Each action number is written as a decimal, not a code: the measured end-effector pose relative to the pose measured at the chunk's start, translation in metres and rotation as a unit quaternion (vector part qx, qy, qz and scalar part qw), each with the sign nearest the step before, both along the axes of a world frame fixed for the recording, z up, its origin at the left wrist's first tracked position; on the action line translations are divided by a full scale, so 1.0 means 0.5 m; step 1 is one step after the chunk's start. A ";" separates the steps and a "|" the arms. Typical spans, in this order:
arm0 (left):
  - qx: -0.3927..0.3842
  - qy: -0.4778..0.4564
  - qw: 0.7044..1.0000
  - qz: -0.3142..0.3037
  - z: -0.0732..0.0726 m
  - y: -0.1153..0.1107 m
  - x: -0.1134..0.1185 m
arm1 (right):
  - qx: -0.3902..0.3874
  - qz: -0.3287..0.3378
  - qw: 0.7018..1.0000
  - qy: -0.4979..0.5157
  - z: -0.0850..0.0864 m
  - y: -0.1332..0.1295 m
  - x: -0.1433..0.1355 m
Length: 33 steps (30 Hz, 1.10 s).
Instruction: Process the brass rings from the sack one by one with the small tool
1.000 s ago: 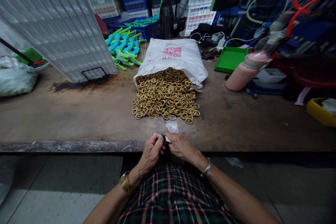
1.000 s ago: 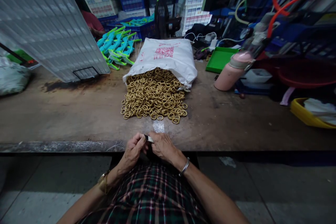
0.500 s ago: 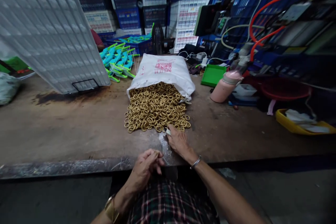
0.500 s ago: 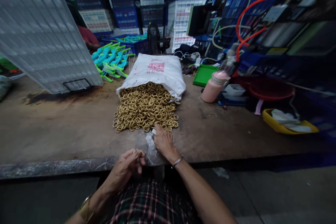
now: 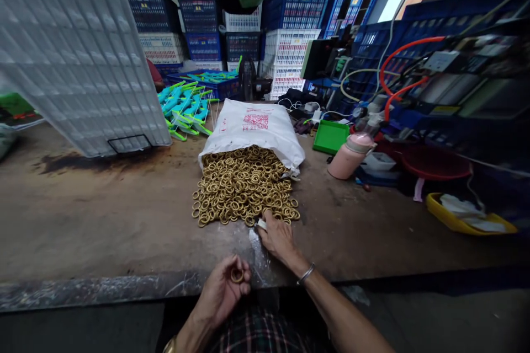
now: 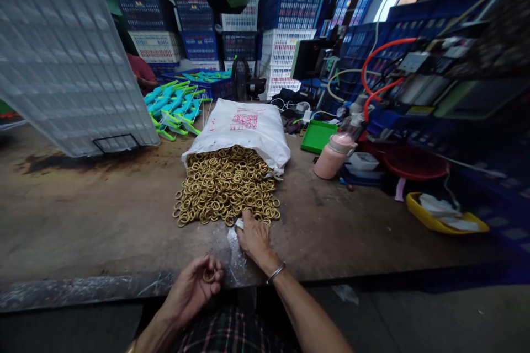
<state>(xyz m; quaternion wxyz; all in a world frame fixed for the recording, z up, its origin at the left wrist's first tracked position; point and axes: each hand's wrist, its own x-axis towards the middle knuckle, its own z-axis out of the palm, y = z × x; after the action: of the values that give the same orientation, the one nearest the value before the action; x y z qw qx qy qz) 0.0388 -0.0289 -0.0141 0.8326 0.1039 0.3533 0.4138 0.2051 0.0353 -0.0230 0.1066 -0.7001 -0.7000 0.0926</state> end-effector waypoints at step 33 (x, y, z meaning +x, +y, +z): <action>0.199 0.293 0.933 -0.064 0.014 0.001 -0.009 | -0.090 0.052 0.901 0.422 0.021 -0.072 -0.072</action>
<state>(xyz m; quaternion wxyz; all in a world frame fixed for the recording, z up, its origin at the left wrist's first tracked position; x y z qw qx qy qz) 0.0344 -0.0286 -0.0071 0.6790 0.4065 0.4842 0.3731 0.1689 -0.0008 -0.0126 0.3233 -0.5648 -0.6132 0.4477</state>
